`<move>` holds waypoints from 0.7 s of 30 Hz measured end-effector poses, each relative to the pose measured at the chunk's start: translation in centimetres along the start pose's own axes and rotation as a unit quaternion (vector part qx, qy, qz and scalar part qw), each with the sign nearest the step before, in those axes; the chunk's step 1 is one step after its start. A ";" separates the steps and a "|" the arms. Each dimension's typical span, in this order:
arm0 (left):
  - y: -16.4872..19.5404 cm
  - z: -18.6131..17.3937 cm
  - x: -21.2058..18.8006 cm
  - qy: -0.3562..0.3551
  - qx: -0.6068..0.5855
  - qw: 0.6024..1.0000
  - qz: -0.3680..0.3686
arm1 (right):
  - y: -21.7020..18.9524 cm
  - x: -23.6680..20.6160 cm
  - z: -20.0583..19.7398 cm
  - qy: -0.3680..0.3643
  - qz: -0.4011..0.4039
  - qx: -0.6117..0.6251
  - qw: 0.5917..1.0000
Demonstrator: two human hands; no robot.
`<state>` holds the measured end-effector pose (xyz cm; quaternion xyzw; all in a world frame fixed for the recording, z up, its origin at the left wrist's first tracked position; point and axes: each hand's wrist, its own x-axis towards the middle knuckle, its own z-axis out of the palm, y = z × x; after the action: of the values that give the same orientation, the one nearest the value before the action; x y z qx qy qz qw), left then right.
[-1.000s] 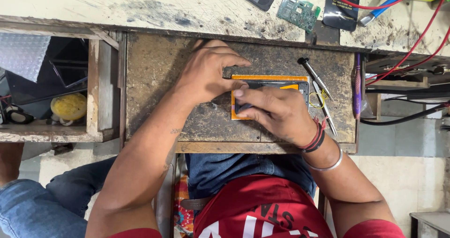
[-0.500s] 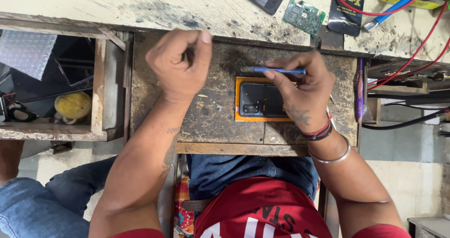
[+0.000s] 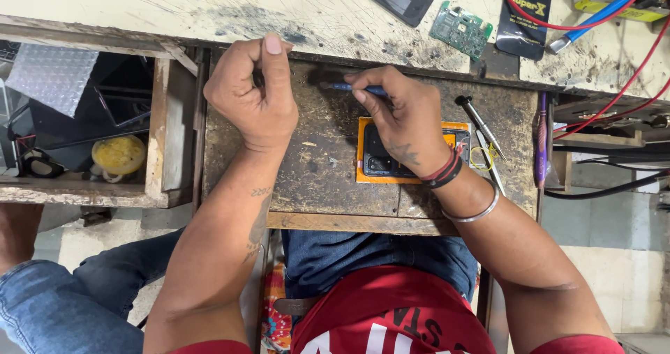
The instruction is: The person works on an opened smartphone held in an orange fixture on a cluttered repair bench. They use a blue-handled precision tool to pry and work around the phone's rear camera module and edges, repositioning the phone and picking at components with their fingers between tool passes.
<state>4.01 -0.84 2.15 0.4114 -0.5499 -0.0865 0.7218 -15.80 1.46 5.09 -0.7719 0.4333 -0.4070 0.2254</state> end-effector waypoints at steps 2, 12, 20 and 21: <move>0.0 0.0 0.0 0.001 0.002 1.000 -0.005 | 0.0 0.3 0.4 -0.002 -0.011 -0.002 1.000; -1.3 0.2 -0.3 -0.027 0.002 1.000 0.009 | 0.2 0.2 0.6 0.007 -0.023 -0.022 0.999; -1.9 1.3 -0.9 -0.239 -0.046 0.969 0.048 | 1.4 -2.9 -3.4 0.050 0.067 0.120 0.989; -1.6 1.3 -0.9 -0.274 -0.050 0.959 0.058 | 1.7 -3.2 -3.8 0.058 0.094 0.165 0.980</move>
<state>3.07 -2.05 0.48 0.3024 -0.7443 -0.1815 0.5671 -20.70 3.35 4.64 -0.6551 0.4435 -0.4934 0.3615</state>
